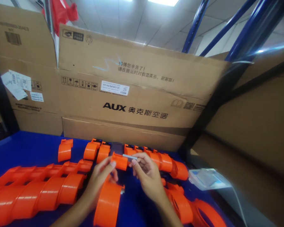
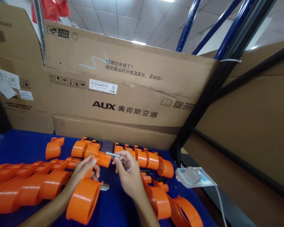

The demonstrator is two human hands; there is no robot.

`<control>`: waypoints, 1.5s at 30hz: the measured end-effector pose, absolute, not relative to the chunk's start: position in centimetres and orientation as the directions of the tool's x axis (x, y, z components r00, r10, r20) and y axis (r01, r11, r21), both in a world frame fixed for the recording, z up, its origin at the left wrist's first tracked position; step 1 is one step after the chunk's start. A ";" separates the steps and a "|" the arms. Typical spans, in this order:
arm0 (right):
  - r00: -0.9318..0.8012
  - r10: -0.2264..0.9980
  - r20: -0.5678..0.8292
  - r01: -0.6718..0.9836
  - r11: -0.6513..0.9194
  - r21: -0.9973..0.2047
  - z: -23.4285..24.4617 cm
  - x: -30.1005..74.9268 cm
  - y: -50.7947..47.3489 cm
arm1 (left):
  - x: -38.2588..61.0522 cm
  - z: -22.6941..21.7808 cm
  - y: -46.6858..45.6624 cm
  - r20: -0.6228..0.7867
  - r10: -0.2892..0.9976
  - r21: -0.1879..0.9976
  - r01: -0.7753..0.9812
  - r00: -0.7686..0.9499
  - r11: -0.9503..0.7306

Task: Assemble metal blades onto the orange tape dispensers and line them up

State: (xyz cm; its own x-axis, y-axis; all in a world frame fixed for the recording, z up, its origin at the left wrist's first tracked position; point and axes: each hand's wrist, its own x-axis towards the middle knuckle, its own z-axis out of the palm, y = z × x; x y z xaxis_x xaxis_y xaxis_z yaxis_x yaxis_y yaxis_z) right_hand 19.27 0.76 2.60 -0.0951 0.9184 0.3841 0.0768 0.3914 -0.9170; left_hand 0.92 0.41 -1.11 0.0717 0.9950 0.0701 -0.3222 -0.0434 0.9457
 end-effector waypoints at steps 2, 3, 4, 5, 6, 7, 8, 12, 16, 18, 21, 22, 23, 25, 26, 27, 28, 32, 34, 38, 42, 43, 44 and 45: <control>-0.097 0.913 0.395 0.070 0.402 -0.913 2.5 19.1 0.9 | 1.0 -1.0 0.2 0.078 0.995 0.950 -0.307 0.069 -0.053; -0.098 0.911 0.402 0.069 0.409 -0.910 2.5 19.1 1.0 | 1.1 -1.0 0.2 0.087 0.993 0.952 -0.301 0.074 -0.061; -0.098 0.907 0.409 0.070 0.416 -0.907 2.4 19.1 1.0 | 1.1 -1.0 0.1 0.097 0.992 0.953 -0.296 0.084 -0.069; -0.098 0.904 0.416 0.074 0.424 -0.903 2.4 19.0 1.1 | 1.1 -0.9 0.0 0.108 0.990 0.953 -0.292 0.093 -0.077; -0.098 0.900 0.424 0.079 0.431 -0.899 2.3 19.1 1.2 | 1.2 -0.9 -0.1 0.117 0.988 0.954 -0.289 0.098 -0.084; -0.096 0.898 0.430 0.087 0.438 -0.895 2.3 19.1 1.2 | 1.2 -0.8 -0.1 0.123 0.987 0.954 -0.285 0.103 -0.089; -0.094 0.895 0.436 0.096 0.444 -0.891 2.2 19.1 1.2 | 1.3 -0.7 -0.2 0.128 0.986 0.955 -0.280 0.107 -0.094; -0.094 0.892 0.442 0.123 0.451 -0.884 2.0 19.3 1.1 | 1.3 -0.2 -0.6 0.143 0.982 0.962 -0.252 0.121 -0.109; -0.094 0.896 0.434 0.150 0.444 -0.884 2.0 19.3 0.8 | 1.2 0.0 -0.7 0.154 0.974 0.966 -0.230 0.165 -0.114; -0.095 0.897 0.432 0.165 0.442 -0.882 2.0 19.2 0.7 | 1.3 -0.2 -0.7 0.143 0.975 0.965 -0.243 0.167 -0.100; -0.102 0.897 0.430 0.189 0.442 -0.877 2.2 19.2 0.7 | 1.3 -0.6 -0.6 0.120 0.982 0.960 -0.268 0.143 -0.078; -0.097 0.896 0.434 0.196 0.445 -0.874 2.2 19.2 0.8 | 1.2 -0.7 -0.5 0.109 0.986 0.960 -0.270 0.126 -0.072; -0.082 0.893 0.442 0.201 0.449 -0.871 2.2 19.3 0.8 | 1.2 -0.8 -0.3 0.100 0.990 0.960 -0.270 0.104 -0.068; -0.030 0.886 0.463 0.213 0.459 -0.863 2.3 19.4 1.0 | 1.0 -1.0 -0.1 0.088 0.994 0.960 -0.272 0.060 -0.069; -0.003 0.881 0.473 0.222 0.462 -0.859 2.2 19.5 1.1 | 0.9 -1.0 0.1 0.087 0.995 0.959 -0.274 0.044 -0.072; 0.021 0.877 0.479 0.232 0.462 -0.856 2.2 19.6 1.2 | 0.8 -1.1 0.2 0.088 0.996 0.958 -0.278 0.034 -0.075; 0.037 0.875 0.482 0.243 0.460 -0.854 2.2 19.7 1.3 | 0.8 -1.0 0.3 0.090 0.995 0.957 -0.279 0.032 -0.078; 0.022 0.883 0.469 0.256 0.449 -0.856 1.9 19.8 1.6 | 0.9 -0.9 0.1 0.103 0.994 0.961 -0.261 0.047 -0.088; 0.000 0.887 0.462 0.235 0.449 -0.862 1.7 19.6 1.5 | 1.0 -0.9 -0.1 0.103 0.994 0.963 -0.255 0.045 -0.088; -0.014 0.868 0.497 0.239 0.485 -0.841 1.6 19.3 1.1 | 0.9 -0.7 -0.3 0.121 0.992 0.964 -0.243 0.032 -0.110; -0.086 0.824 0.560 0.344 0.552 -0.760 2.4 19.3 0.6 | 0.7 0.0 -0.3 0.151 0.988 0.965 -0.220 0.028 -0.141; -0.111 0.811 0.574 0.361 0.571 -0.737 2.6 19.3 0.4 | 0.7 0.2 -0.4 0.155 0.987 0.967 -0.209 0.031 -0.145; -0.138 0.798 0.587 0.371 0.591 -0.716 2.9 19.2 0.2 | 0.6 0.3 -0.4 0.161 0.986 0.969 -0.196 0.035 -0.151; -0.168 0.787 0.594 0.375 0.608 -0.699 3.1 19.2 0.1 | 0.6 0.4 -0.5 0.168 0.985 0.970 -0.185 0.041 -0.158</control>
